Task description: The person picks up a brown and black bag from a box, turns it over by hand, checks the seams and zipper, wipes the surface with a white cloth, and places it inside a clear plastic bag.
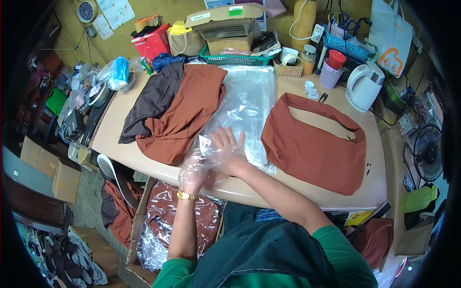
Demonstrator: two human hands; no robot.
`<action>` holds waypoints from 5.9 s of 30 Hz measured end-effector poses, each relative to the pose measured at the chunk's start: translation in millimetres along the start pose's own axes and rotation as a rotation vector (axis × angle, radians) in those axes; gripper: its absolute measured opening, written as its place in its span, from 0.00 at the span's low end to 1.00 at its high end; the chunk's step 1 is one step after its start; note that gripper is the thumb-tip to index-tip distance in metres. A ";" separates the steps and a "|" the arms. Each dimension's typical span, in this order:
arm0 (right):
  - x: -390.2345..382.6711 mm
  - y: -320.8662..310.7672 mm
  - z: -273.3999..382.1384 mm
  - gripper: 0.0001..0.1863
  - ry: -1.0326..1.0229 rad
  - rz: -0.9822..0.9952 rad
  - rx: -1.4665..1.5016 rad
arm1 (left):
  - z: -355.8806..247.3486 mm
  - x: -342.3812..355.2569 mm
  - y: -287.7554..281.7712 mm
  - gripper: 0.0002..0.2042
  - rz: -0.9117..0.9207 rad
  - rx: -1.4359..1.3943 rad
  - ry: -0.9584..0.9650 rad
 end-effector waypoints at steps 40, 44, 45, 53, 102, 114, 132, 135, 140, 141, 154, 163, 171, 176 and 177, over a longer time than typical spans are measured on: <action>-6.2 -54.1 20.2 0.29 -0.055 0.609 -0.035 | -31.2 -375.4 -261.3 0.20 -1.829 0.450 -0.323; -60.8 -76.1 93.0 0.30 -0.243 0.614 0.115 | -66.8 -329.0 -242.3 0.20 -1.721 0.729 -0.206; -78.1 -79.4 106.8 0.31 -0.321 0.512 0.239 | -78.1 -299.8 -226.4 0.21 -1.496 0.531 -0.044; -134.8 -71.9 21.6 0.14 0.220 0.594 1.846 | -146.6 -120.4 17.0 0.32 -0.066 -0.026 0.306; -194.0 -154.7 -43.6 0.05 0.092 -0.427 1.274 | -178.0 -45.0 -19.2 0.17 -0.111 -0.276 0.419; -202.0 -169.0 -66.9 0.16 0.392 -0.087 1.834 | -200.0 -36.3 10.2 0.06 0.142 -0.557 0.313; -193.8 -161.4 -57.6 0.09 0.207 -0.570 1.529 | -207.8 -40.2 7.3 0.11 0.054 -0.172 0.367; -195.3 -159.4 -60.7 0.08 0.148 -0.587 1.457 | -210.6 -41.5 7.5 0.08 -0.213 -0.136 0.498; -193.2 -156.9 -60.9 0.08 0.127 -0.662 1.344 | -217.3 -39.6 15.5 0.08 -0.364 -0.283 0.500; -193.5 -157.0 -59.5 0.08 0.161 -0.646 1.359 | -217.5 -40.3 16.3 0.08 -0.351 -0.342 0.476; -197.2 -156.0 -74.8 0.10 0.147 -0.740 0.701 | -222.0 -52.1 34.1 0.19 0.414 -0.671 0.365; -237.3 -218.4 -141.7 0.05 0.237 -1.061 0.477 | -178.8 -73.9 2.6 0.11 0.975 -0.720 0.463; -308.9 -250.0 -214.2 0.06 0.189 -0.969 1.060 | -122.1 -72.2 -39.8 0.12 0.796 -0.845 0.426; -299.1 -259.2 -156.0 0.09 -0.238 -0.130 0.734 | -124.6 -46.9 -56.9 0.13 0.342 -1.960 0.224; -294.8 -259.0 -153.7 0.09 -0.306 -0.308 0.736 | -129.4 -47.2 -58.3 0.11 0.594 -2.198 0.366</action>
Point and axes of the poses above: each hand's wrist, its own x-axis towards the middle knuckle, its own y-axis out of the palm, z = x × y, the point moved 2 cm from there along x, towards the middle knuckle, and after that the axes turned 6 degrees about x, right-handed, at the moved point
